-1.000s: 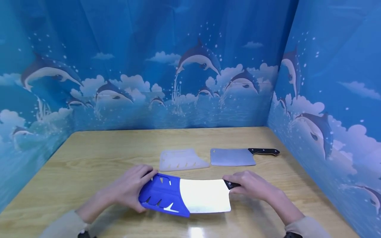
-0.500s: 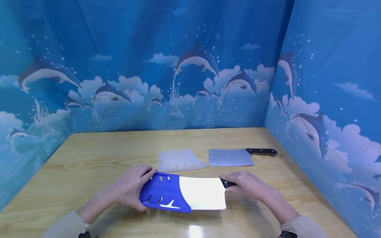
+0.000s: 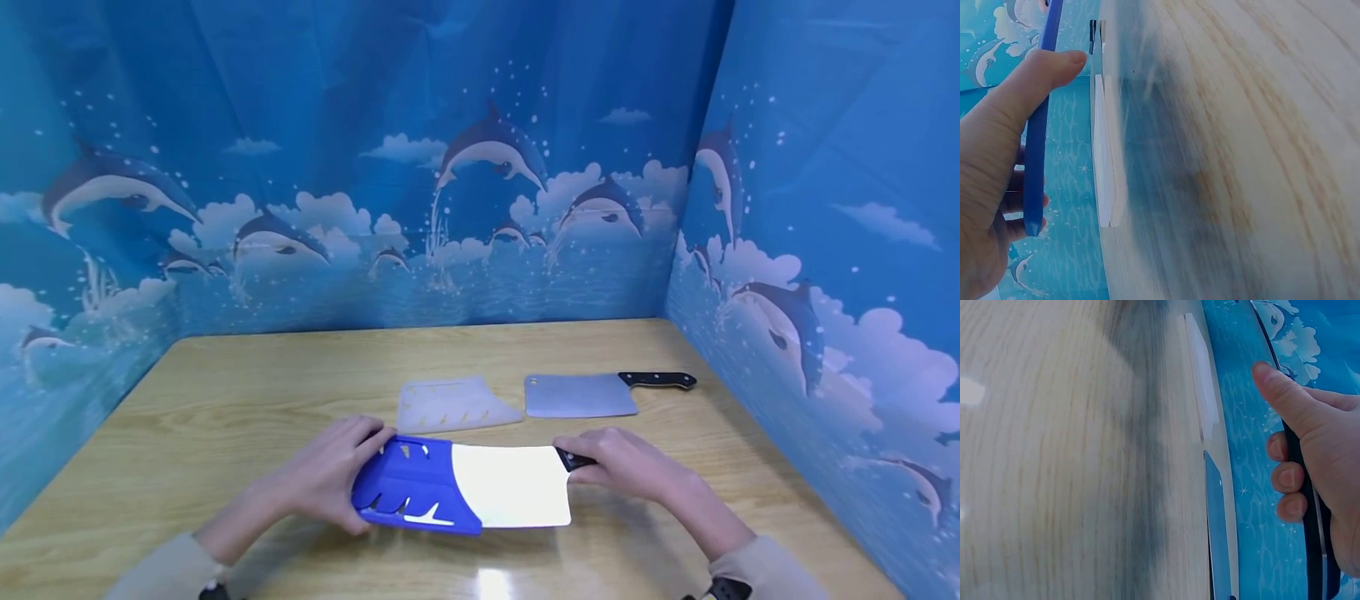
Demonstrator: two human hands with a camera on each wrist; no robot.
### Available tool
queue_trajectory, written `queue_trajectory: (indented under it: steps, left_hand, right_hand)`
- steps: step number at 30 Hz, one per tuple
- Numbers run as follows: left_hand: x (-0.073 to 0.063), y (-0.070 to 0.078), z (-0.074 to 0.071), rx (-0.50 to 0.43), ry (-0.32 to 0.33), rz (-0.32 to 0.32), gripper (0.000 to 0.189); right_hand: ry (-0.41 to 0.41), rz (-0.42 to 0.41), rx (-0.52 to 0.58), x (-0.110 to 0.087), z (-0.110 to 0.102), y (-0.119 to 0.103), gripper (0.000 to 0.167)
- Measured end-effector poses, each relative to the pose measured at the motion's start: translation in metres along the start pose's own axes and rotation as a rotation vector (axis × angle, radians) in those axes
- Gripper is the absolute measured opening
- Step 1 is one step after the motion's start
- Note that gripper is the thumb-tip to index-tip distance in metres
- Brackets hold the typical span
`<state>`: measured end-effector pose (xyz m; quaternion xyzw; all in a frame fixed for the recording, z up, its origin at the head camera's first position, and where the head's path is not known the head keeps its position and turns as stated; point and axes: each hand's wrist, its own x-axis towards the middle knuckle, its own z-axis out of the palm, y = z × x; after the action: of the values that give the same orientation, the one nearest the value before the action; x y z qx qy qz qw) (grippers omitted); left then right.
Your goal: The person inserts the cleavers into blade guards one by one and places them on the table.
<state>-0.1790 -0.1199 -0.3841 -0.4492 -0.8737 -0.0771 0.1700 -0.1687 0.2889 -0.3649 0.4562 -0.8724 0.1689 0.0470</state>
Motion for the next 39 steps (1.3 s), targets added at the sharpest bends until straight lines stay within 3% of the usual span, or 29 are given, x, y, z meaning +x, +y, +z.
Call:
queue_trajectory:
  steps: [17, 25, 33, 39]
  left_hand:
    - [0.001, 0.005, 0.000, -0.010, -0.022, -0.026, 0.104]
    - [0.028, 0.021, 0.003, -0.047, -0.055, 0.001, 0.101]
    - [0.042, 0.030, 0.008, 0.034, -0.055, -0.022, 0.106]
    - [0.044, 0.037, 0.013, 0.071, -0.100, -0.041, 0.106]
  right_hand:
    - [-0.006, -0.012, 0.015, 0.002, 0.001, 0.000, 0.040]
    - [-0.032, 0.013, 0.034, 0.029, 0.008, -0.004, 0.041]
    - [-0.022, 0.066, 0.029, 0.040, 0.016, -0.008, 0.039]
    - [-0.047, 0.093, 0.000, 0.040, 0.023, -0.009, 0.040]
